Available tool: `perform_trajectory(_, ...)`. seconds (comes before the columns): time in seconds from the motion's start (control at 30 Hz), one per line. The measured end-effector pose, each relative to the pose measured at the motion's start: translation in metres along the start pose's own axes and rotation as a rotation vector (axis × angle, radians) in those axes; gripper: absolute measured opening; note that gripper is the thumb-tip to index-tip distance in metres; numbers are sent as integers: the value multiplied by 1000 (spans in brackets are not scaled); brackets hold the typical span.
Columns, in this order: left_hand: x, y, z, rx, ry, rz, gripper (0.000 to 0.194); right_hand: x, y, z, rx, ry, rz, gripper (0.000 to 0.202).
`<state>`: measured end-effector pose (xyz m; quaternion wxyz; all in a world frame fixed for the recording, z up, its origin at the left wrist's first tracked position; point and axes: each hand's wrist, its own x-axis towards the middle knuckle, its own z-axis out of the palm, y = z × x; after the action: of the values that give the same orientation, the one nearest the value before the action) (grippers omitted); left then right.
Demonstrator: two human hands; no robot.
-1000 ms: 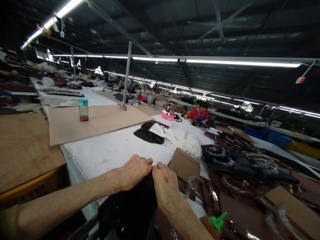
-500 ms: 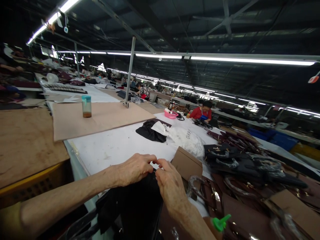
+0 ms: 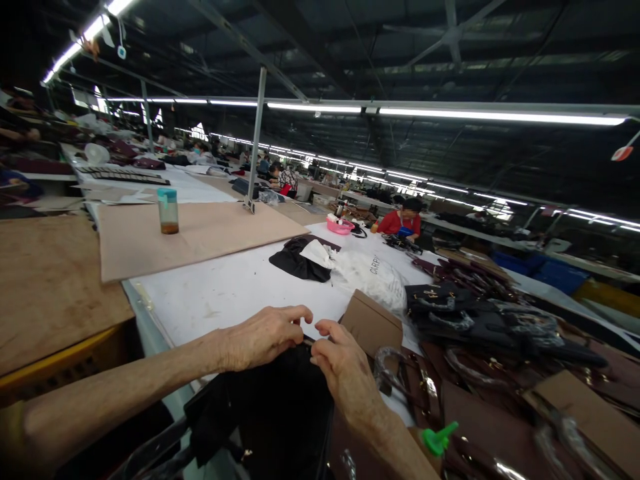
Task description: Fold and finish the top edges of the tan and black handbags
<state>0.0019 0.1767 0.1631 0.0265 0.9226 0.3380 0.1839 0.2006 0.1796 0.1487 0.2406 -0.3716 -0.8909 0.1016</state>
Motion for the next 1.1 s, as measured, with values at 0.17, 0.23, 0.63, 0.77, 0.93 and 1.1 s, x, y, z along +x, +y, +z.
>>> perform_trajectory(0.17,3,-5,7,-97,29,-78,14,-1,-3,3,-16,52,45,17)
perform_trajectory(0.23,4,-7,10,-102,38,-100,14,0,-3,6,-48,52,67,16)
perform_trajectory(0.63,7,-4,10,-50,46,-172,13,3,1,10,-117,65,87,13)
perform_trajectory(0.77,8,1,4,60,-9,-119,12,3,0,9,-130,54,27,16)
perform_trajectory(0.93,9,4,0,108,-59,-50,12,3,-1,8,-144,57,27,18)
perform_trajectory(1.1,12,3,4,157,-37,-64,10,3,-2,8,-144,63,37,17)
